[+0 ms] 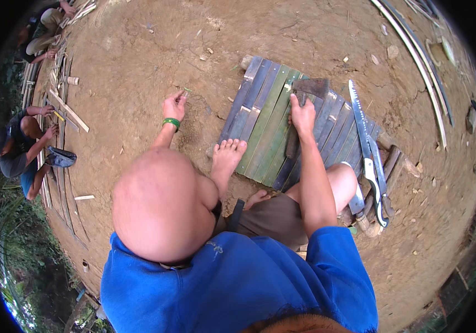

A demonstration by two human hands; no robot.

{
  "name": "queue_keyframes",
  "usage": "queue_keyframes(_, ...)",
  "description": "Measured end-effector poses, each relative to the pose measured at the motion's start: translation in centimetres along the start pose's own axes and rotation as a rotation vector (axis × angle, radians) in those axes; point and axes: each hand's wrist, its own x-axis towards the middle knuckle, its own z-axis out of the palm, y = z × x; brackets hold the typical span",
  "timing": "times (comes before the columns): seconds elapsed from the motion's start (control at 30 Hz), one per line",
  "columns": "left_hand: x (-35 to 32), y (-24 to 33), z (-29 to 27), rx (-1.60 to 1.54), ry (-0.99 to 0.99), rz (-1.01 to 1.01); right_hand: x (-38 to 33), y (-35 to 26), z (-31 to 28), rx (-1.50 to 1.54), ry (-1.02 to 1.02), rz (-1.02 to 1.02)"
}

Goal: The person works on a small wooden structure made of slats, using a hammer to tap pieces into place and a knife to scrape or smooth the surface. They also handle a black plastic bag and move the wooden structure to a different spot on the ground.

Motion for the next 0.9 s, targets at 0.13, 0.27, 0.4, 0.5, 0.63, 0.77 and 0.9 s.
queue_keyframes(0.13, 1.2, 3.7, -2.5, -0.012, -0.015, 0.037, -0.1, 0.1, -0.4, 0.011, 0.038, -0.032)
queue_keyframes(0.27, 1.5, 5.9, -5.0, -0.14, -0.016, -0.014, -0.2, 0.1, -0.2, 0.056, 0.033, -0.047)
queue_keyframes(0.4, 3.1, 7.1, -4.3, -0.232, -0.024, -0.025, -0.2, -0.1, -0.5, 0.07, 0.006, -0.008)
queue_keyframes(0.5, 4.4, 7.5, -0.8, -0.313, -0.055, 0.024, -0.1, -0.2, -0.9, 0.124, 0.004, -0.004)
queue_keyframes(0.63, 5.4, 8.4, 4.4, -0.423, -0.119, 0.023, -0.1, 0.2, -0.4, 0.223, 0.001, 0.015)
queue_keyframes(0.77, 4.9, 12.5, 10.1, -0.572, -0.238, 0.051, 0.6, 1.2, -1.1, 0.318, -0.011, 0.035)
queue_keyframes(0.9, 6.2, 15.1, 13.8, -0.575, -0.273, 0.042, -0.6, -0.5, -1.3, 0.356, -0.081, 0.086)
